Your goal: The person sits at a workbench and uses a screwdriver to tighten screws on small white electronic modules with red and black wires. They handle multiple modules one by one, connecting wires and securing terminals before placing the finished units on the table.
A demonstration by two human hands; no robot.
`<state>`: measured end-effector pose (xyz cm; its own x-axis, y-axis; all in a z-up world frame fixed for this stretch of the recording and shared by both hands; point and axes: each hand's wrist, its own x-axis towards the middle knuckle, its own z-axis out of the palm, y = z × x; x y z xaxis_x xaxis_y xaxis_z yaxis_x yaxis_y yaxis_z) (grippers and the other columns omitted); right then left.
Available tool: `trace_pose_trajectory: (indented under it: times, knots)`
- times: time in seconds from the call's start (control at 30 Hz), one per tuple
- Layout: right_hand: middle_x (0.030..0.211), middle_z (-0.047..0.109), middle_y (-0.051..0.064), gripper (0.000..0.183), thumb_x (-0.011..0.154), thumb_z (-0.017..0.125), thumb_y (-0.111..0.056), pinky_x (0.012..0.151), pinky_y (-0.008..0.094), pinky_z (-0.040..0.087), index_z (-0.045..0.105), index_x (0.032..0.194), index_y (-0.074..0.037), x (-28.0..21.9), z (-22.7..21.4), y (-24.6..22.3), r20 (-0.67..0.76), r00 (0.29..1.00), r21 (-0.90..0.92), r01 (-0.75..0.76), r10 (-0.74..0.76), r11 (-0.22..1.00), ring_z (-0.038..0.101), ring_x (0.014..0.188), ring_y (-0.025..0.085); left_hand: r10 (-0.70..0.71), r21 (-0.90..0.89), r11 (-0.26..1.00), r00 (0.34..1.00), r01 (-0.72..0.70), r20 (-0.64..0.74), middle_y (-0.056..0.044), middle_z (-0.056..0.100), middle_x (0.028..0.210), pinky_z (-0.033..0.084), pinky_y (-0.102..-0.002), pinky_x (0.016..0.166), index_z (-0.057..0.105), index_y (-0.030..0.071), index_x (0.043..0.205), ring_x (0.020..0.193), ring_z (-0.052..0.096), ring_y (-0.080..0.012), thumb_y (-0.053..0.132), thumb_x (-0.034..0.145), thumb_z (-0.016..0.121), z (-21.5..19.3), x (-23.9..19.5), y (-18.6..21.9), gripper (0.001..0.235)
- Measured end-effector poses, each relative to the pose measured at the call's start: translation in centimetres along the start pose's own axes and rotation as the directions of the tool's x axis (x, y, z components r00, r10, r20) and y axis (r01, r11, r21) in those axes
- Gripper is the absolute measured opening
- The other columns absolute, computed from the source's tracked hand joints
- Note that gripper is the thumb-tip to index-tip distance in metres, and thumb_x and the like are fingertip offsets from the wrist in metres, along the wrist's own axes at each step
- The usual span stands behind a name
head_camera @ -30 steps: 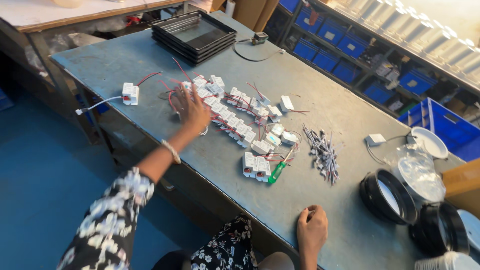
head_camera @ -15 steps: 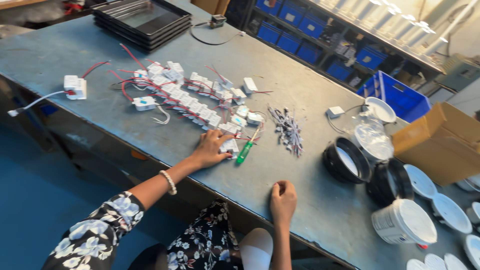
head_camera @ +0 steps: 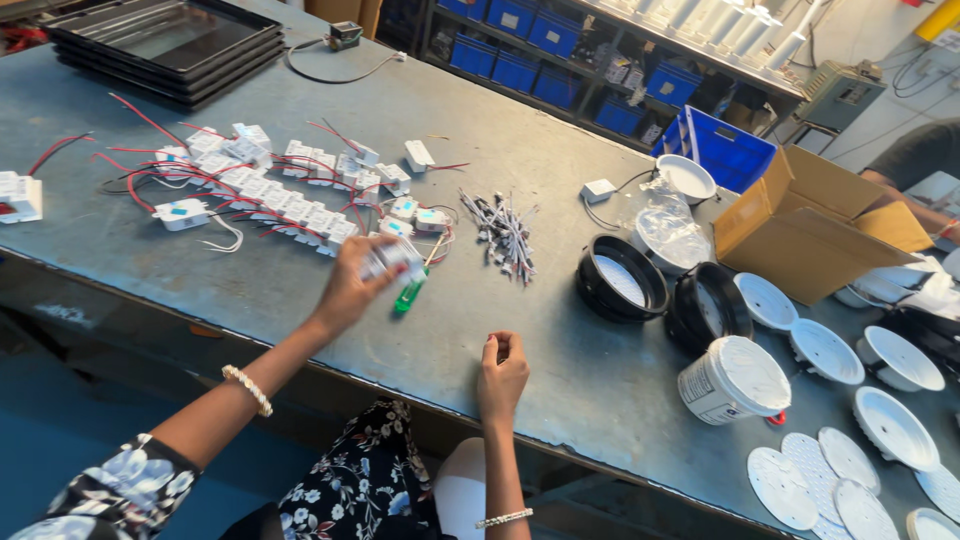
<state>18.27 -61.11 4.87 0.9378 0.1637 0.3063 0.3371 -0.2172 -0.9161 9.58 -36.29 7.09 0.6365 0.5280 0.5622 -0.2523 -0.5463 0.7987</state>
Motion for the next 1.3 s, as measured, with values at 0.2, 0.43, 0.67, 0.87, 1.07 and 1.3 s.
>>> trace_pose_trajectory:
  times: [0.2, 0.43, 0.67, 0.87, 1.07, 1.3]
  knots:
    - [0.094, 0.065, 0.011, 0.018, 0.098, 0.055, -0.012, 0.072, 0.034, 0.051, 0.06, 0.11, 0.0, -0.9, -1.0, 0.4, -0.227, 0.973, 0.167, 0.071, -0.031, 0.983, 0.06, 0.078, 0.019, 0.076, 0.165, 0.969, 0.857, -0.185, 0.51, -0.009, 0.056, 0.122, 0.033, -0.044, 0.107, 0.067, 0.019, 0.125, 0.122, 0.048, -0.0282, 0.035, 0.084, 0.077, 7.0, -5.7, 3.6, 0.045]
    - [0.096, 0.062, 0.009, 0.016, 0.096, 0.053, -0.009, 0.081, 0.032, 0.051, 0.058, 0.108, 0.0, -0.9, -0.8, 1.2, -0.215, 0.976, 0.24, 0.074, -0.021, 0.968, 0.06, 0.086, 0.016, 0.131, 0.074, 0.974, 0.801, -0.213, 0.584, -0.011, 0.052, 0.135, 0.027, -0.049, 0.106, 0.068, 0.017, 0.116, 0.131, 0.041, -0.0301, 0.027, 0.081, 0.078, 9.9, -4.1, 0.8, 0.038]
    - [0.095, 0.06, 0.008, 0.013, 0.096, 0.053, -0.007, 0.084, 0.03, 0.048, 0.06, 0.104, 0.001, -0.7, -0.9, 1.5, -0.215, 0.976, 0.291, 0.025, 0.04, 0.956, 0.057, 0.087, 0.016, -0.143, -0.017, 0.99, 0.99, 0.143, -0.013, -0.009, 0.076, 0.076, 0.054, -0.039, 0.064, 0.076, 0.005, 0.087, 0.066, 0.07, -0.0211, 0.034, 0.089, 0.074, 19.9, 12.4, -8.7, 0.029]
    - [0.095, 0.062, 0.009, 0.012, 0.094, 0.053, -0.006, 0.086, 0.03, 0.048, 0.06, 0.1, 0.001, -0.7, -1.0, 1.0, -0.213, 0.975, 0.297, 0.009, 0.057, 0.955, 0.058, 0.09, 0.017, -0.067, 0.502, 0.849, 0.974, 0.169, -0.215, -0.02, 0.072, 0.096, 0.053, -0.055, 0.08, 0.083, 0.011, 0.073, 0.097, 0.065, -0.0422, 0.049, 0.081, 0.076, 27.8, 22.5, -14.3, 0.039]
    - [0.091, 0.06, 0.008, 0.012, 0.093, 0.054, -0.005, 0.079, 0.029, 0.047, 0.061, 0.1, 0.001, -0.2, -1.0, 1.3, -0.192, 0.975, 0.324, -0.041, 0.109, 0.945, 0.055, 0.084, 0.015, -0.39, 0.179, 0.888, 0.9, 0.423, -0.193, -0.008, 0.075, 0.09, 0.057, -0.043, 0.079, 0.084, 0.017, 0.086, 0.087, 0.07, -0.0278, 0.042, 0.074, 0.082, 30.7, 26.2, -15.5, 0.028]
    - [0.092, 0.058, 0.005, 0.011, 0.093, 0.054, -0.003, 0.077, 0.026, 0.046, 0.06, 0.101, 0.001, 0.0, -0.9, 1.4, -0.181, 0.977, 0.363, -0.039, 0.111, 0.931, 0.054, 0.083, 0.012, -0.133, -0.546, 0.827, 0.898, -0.133, -0.42, -0.006, 0.077, 0.088, 0.056, -0.027, 0.078, 0.071, 0.004, 0.096, 0.085, 0.072, -0.014, 0.015, 0.096, 0.066, 22.8, 29.1, -6.7, 0.012]
